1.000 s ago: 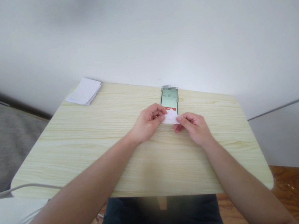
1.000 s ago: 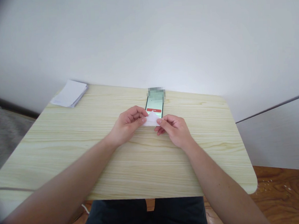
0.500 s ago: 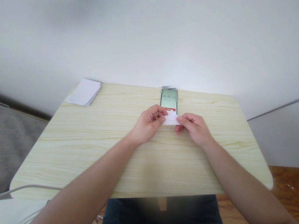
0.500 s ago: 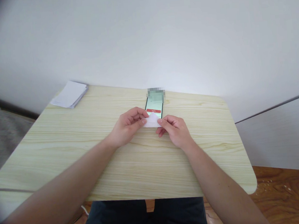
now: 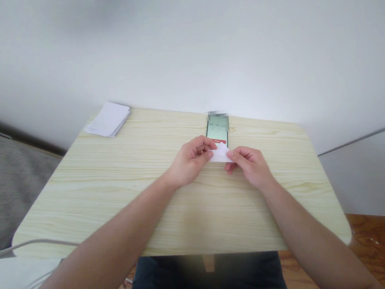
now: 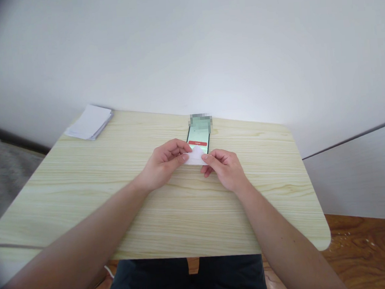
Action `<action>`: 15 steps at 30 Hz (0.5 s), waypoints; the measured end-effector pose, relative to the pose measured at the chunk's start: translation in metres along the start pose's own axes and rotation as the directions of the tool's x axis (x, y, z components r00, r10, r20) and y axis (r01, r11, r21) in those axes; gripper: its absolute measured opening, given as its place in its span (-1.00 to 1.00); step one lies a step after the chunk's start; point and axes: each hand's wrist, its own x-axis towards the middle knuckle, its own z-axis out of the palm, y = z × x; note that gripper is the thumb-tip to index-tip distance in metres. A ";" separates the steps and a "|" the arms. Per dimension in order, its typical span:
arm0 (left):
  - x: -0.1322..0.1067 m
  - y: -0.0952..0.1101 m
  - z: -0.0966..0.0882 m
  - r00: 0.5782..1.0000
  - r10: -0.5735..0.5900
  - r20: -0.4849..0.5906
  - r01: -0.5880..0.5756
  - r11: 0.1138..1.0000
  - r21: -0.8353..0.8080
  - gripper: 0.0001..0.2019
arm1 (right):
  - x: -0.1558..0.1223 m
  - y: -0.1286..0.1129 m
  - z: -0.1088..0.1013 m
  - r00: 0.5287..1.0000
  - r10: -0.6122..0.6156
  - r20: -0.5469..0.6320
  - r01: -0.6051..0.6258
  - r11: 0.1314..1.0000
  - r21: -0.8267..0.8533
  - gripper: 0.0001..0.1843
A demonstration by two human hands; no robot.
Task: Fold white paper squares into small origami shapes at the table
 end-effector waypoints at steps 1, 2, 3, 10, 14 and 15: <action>-0.001 0.000 0.000 1.000 -0.008 0.014 0.008 1.000 0.006 -0.86 | 0.000 0.000 0.000 1.000 0.005 0.012 -0.005 1.000 -0.008 -0.63; -0.001 0.001 0.000 0.999 -0.017 0.029 0.017 1.000 0.014 -0.86 | -0.001 -0.001 0.000 1.000 0.008 0.027 -0.007 1.000 -0.018 -0.64; -0.001 0.001 0.001 0.999 -0.027 0.043 0.026 0.999 0.023 -0.86 | -0.001 -0.001 0.000 0.999 0.007 0.040 -0.006 1.000 -0.029 -0.65; -0.002 0.005 0.003 0.997 -0.034 0.070 0.031 0.999 0.035 -0.87 | -0.002 -0.001 -0.001 0.999 -0.018 0.045 0.023 0.995 -0.096 -0.65; -0.002 0.005 0.003 0.998 -0.034 0.059 0.031 0.998 0.061 -0.86 | -0.001 0.000 -0.001 0.999 -0.021 0.033 0.024 0.995 -0.098 -0.65; -0.003 0.005 0.003 0.998 -0.033 0.053 0.030 0.997 0.065 -0.86 | -0.001 0.000 -0.001 0.999 -0.021 0.031 0.024 0.995 -0.093 -0.66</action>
